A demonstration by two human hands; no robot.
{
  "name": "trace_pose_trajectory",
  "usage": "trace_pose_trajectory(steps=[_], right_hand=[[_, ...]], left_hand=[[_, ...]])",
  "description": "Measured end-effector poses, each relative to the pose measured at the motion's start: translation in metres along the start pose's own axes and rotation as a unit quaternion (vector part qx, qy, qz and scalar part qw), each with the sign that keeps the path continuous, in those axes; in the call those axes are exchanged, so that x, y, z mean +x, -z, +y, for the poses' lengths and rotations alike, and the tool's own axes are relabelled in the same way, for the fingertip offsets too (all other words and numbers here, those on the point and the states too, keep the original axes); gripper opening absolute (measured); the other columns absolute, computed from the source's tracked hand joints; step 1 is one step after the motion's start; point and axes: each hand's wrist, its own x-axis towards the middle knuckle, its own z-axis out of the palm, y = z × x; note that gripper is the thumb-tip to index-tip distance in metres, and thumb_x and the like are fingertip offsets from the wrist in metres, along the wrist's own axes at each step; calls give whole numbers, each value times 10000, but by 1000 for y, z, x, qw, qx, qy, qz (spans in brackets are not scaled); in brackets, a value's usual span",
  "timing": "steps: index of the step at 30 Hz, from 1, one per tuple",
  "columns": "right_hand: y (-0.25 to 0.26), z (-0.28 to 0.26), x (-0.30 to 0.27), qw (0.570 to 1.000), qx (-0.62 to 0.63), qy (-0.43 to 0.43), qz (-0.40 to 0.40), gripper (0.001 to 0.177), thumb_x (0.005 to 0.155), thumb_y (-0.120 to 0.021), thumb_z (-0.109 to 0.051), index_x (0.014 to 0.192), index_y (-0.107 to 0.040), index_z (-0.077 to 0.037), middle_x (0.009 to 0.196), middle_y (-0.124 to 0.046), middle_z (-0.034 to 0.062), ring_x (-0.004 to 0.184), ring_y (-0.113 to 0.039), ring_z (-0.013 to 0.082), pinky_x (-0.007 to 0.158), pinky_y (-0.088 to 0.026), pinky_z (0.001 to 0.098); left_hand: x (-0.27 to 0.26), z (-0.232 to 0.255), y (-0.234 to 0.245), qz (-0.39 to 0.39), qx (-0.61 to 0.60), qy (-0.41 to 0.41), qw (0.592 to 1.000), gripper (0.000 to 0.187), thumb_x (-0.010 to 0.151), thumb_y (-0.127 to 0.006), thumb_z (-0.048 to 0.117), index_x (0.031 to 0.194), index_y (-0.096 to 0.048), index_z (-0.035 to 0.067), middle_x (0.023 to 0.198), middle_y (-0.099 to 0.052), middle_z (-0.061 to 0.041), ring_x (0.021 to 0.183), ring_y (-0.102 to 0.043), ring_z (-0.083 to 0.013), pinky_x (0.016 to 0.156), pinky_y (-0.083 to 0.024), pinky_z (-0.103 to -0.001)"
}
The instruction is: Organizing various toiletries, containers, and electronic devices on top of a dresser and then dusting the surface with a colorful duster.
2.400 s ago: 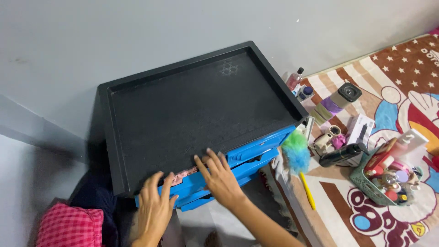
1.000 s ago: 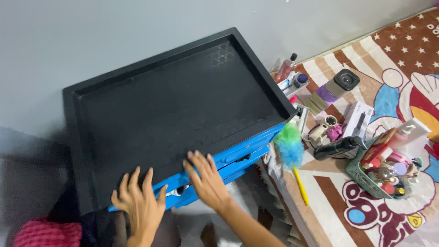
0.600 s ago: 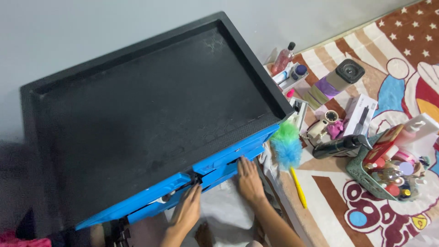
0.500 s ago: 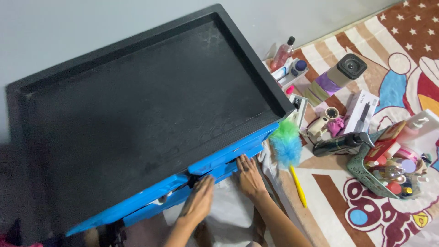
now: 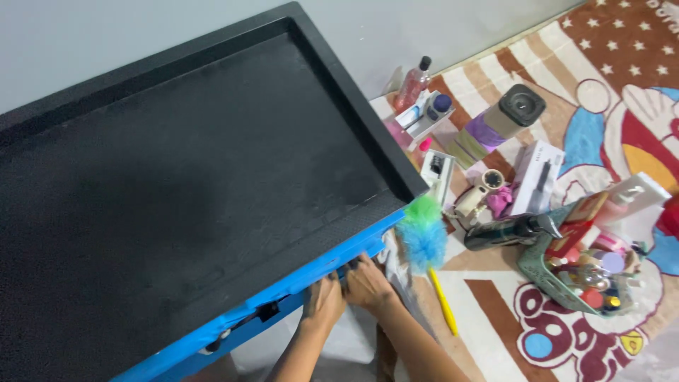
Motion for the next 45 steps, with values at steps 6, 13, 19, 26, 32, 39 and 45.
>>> trace_pose_trajectory(steps=[6,13,19,26,32,39,45], right_hand=[[21,-16,4,997,-32,-43,-56,319,701,-705,-378,792,-780,-82,1056,-729,163,1217,-520,371,915,-402,457],[5,-6,6,987,-60,-101,-113,447,733,-723,-346,1096,-740,-85,1252,-658,104,1269,-483,304,992,-354,520],[-5,22,-18,992,96,-69,-53,654,713,-702,-249,1330,-632,-42,1415,-576,162,1393,-419,336,1140,-266,542],[-1,-4,-9,995,9,-11,-95,675,834,-618,-324,1378,-564,73,1471,-509,252,1447,-376,346,1212,-112,569],[33,-29,8,960,-1,-148,-236,476,976,-460,-368,1307,-652,-85,1522,-523,94,1506,-348,285,1263,-96,625],[8,-89,-12,995,-85,-50,-4,521,869,-534,-258,1253,-670,66,1411,-561,259,1349,-480,367,1153,-215,610],[-36,-194,-8,975,18,117,-190,481,988,-497,-261,1343,-637,33,1474,-581,240,1470,-447,381,1236,-258,523]], left_hand=[[-4,1,4,68,-64,9,996,707,679,-821,123,1308,-552,-56,1377,-545,-320,1302,-520,-453,1113,-388,-510],[-4,14,14,-41,-75,136,987,757,797,-772,153,1475,-436,130,1488,-503,-164,1371,-452,-359,1115,-337,-554],[-46,-8,17,93,-16,-6,996,741,811,-709,136,1477,-411,7,1466,-517,-206,1358,-475,-389,1121,-357,-524],[-36,-20,24,3,-50,128,990,810,852,-770,459,1422,-441,-13,1396,-522,-285,1258,-543,-429,1067,-434,-468],[-31,-34,11,-32,-26,109,993,681,828,-786,318,1360,-499,4,1394,-546,-262,1267,-562,-413,1075,-442,-492],[-107,-74,14,126,-108,-51,985,585,894,-626,119,1430,-478,-62,1435,-533,-291,1321,-509,-454,1108,-392,-523],[-197,-168,27,251,-35,51,966,475,906,-604,155,1338,-568,-39,1446,-543,-244,1326,-517,-446,1088,-433,-500]])
